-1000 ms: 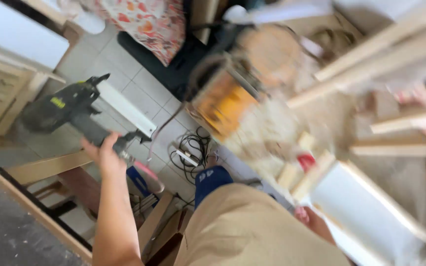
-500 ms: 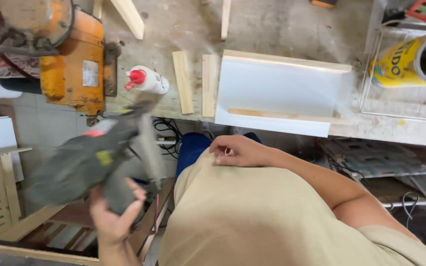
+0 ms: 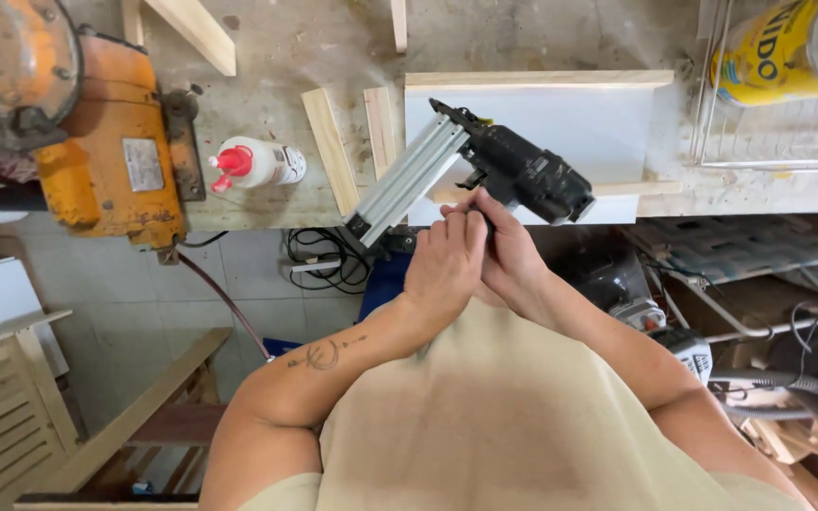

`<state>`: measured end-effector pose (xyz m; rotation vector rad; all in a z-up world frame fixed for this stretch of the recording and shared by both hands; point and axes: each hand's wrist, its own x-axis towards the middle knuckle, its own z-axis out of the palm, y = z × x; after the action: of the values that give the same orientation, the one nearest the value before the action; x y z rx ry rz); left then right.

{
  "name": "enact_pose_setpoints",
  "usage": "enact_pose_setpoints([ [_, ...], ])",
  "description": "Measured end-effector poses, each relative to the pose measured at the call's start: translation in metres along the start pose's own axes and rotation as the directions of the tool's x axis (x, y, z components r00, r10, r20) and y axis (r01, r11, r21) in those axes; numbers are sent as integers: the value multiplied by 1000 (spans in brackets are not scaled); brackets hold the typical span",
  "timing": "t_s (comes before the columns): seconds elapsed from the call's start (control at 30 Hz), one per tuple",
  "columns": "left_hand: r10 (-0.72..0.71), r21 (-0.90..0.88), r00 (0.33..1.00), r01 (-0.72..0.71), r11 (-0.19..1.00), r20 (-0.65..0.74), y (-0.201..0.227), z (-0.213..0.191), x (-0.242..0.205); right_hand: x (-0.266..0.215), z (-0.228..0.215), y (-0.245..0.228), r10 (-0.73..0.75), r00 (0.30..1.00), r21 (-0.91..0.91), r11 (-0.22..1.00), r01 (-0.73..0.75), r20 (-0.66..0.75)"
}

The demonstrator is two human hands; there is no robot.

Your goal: Assembling a wooden frame by applying wood glue to slats and securing them with a pneumatic nail gun.

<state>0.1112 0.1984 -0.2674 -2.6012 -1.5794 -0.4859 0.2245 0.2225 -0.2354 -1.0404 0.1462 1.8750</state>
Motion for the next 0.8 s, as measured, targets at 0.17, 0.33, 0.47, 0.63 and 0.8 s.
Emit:
enact_pose_setpoints([
  [0.17,115,-529,989,-150,835,-97,-51,-61,18,57,-79,10,-122,986,180,973,141,-113],
  [0.33,97,-434,994,-63,899,56,-118,-50,-5,46,-91,-7,-185,982,143,972,188,-33],
  [0.47,80,-371,996,-90,924,-42,-105,-13,-13,51,-98,-8,-175,960,226,966,125,219],
  [0.63,22,-396,998,-44,917,-60,-86,-46,-17,66,-103,-16,-105,944,200,979,42,314],
  [0.8,-107,-358,990,67,931,-93,-53,-42,-31,76,-114,-14,-50,897,233,971,-60,439],
])
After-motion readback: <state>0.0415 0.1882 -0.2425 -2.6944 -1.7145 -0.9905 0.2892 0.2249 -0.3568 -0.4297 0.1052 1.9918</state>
